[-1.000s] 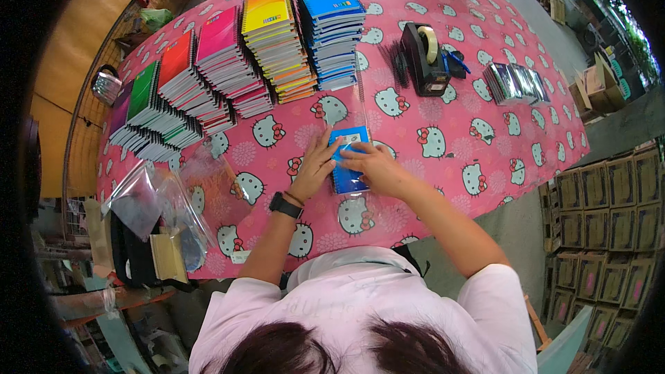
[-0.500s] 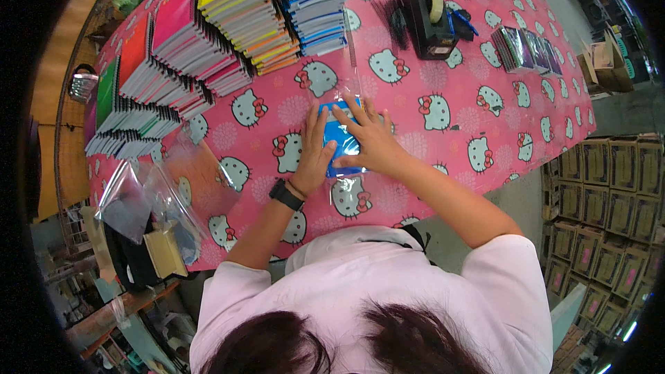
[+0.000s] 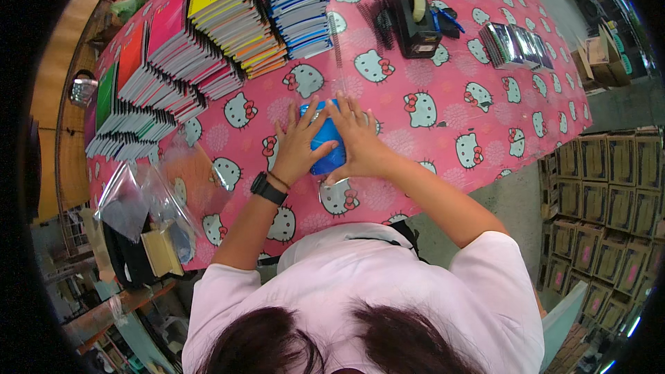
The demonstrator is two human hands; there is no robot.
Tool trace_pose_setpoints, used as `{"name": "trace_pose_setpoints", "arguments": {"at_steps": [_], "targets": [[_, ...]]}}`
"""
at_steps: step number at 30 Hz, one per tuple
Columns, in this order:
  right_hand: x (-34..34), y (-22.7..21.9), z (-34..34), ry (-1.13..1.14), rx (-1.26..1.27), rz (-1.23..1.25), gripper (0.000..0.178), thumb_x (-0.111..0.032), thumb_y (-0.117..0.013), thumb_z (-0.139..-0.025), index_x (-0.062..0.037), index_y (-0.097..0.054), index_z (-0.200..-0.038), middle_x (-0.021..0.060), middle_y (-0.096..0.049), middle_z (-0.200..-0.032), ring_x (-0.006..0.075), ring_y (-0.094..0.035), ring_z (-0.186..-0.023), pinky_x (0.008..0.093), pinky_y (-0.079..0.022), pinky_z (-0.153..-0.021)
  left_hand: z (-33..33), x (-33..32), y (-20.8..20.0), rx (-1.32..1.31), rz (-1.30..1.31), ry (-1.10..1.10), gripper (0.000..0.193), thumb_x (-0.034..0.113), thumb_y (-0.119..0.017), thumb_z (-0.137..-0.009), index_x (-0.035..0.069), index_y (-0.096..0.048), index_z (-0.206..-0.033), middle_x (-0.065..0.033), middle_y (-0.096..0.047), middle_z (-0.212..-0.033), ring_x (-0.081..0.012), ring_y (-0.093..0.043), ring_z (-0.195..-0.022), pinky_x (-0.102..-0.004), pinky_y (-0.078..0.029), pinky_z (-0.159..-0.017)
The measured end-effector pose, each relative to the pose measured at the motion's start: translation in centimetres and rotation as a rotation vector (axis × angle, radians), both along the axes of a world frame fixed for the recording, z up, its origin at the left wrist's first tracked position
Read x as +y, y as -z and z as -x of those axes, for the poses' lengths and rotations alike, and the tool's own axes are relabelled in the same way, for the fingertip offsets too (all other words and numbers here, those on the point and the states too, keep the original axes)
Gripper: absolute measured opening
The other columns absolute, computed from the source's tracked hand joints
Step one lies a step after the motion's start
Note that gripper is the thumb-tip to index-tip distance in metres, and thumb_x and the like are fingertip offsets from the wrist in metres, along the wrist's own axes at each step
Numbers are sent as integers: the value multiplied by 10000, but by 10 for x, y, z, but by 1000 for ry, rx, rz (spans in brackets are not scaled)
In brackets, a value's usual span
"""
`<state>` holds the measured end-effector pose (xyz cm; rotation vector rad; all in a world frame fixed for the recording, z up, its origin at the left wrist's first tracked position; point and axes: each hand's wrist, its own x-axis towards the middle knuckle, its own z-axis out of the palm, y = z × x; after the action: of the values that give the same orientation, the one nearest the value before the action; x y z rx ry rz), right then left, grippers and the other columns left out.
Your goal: The person places a stack of notebooks into a plastic sleeve, folds the sleeve, and secures it with tape. They repeat this with blue, red, and green notebooks, using a tape dispenser on the table to seal each package.
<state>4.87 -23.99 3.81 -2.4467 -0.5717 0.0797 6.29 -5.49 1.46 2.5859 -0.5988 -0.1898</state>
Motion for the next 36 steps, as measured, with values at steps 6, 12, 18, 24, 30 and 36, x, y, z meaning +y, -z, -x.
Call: {"name": "trace_pose_setpoints", "arguments": {"at_steps": [6,12,18,24,30,36], "targets": [[-149,-11,-128,740,-383,-553,712,-203,-710,-760,63,-344,-1309,162,-647,-957,233,-625,-865,322,-464,-794,2,0,-1,8,32,-11,721,566,-570,-786,287,-338,-1409,-14,-191,-1516,-415,-108,-1371,-719,-72,-987],[-175,-3,-183,798,-1,-690,618,-160,-711,-768,80,-409,-1250,120,-669,-805,176,-638,-743,290,-479,-658,0,-2,-1,-5,33,-3,715,555,-571,-792,288,-331,-1411,-18,-189,-1517,-413,-141,-1363,-716,-74,-991],[-162,12,-140,707,-200,-851,482,-79,-706,-752,58,-482,-1156,98,-654,-772,129,-618,-665,234,-447,-576,0,0,0,1,56,-23,707,549,-580,-789,280,-349,-1401,-13,-203,-1512,-409,-154,-1359,-725,-88,-980],[-159,42,-122,760,389,-1242,366,-22,-690,-729,25,-538,-1058,108,-648,-811,118,-595,-677,217,-410,-528,2,-7,2,-27,86,-4,711,539,-595,-777,285,-355,-1396,-9,-221,-1505,-411,-166,-1355,-737,-103,-964],[-14,-14,-63,208,720,-690,378,-228,-754,-694,-23,-562,-947,98,-656,-831,161,-617,-725,259,-432,-553,-1,3,4,23,127,-59,742,493,-685,-713,284,-394,-1363,12,-276,-1477,-365,-197,-1357,-751,-149,-945],[30,-28,-41,304,210,288,485,-358,-805,-620,-4,-591,-874,179,-657,-875,318,-643,-824,430,-496,-688,-8,1,1,19,172,-35,796,490,-729,-668,297,-389,-1362,39,-290,-1469,-351,-183,-1368,-772,-121,-937]]}}
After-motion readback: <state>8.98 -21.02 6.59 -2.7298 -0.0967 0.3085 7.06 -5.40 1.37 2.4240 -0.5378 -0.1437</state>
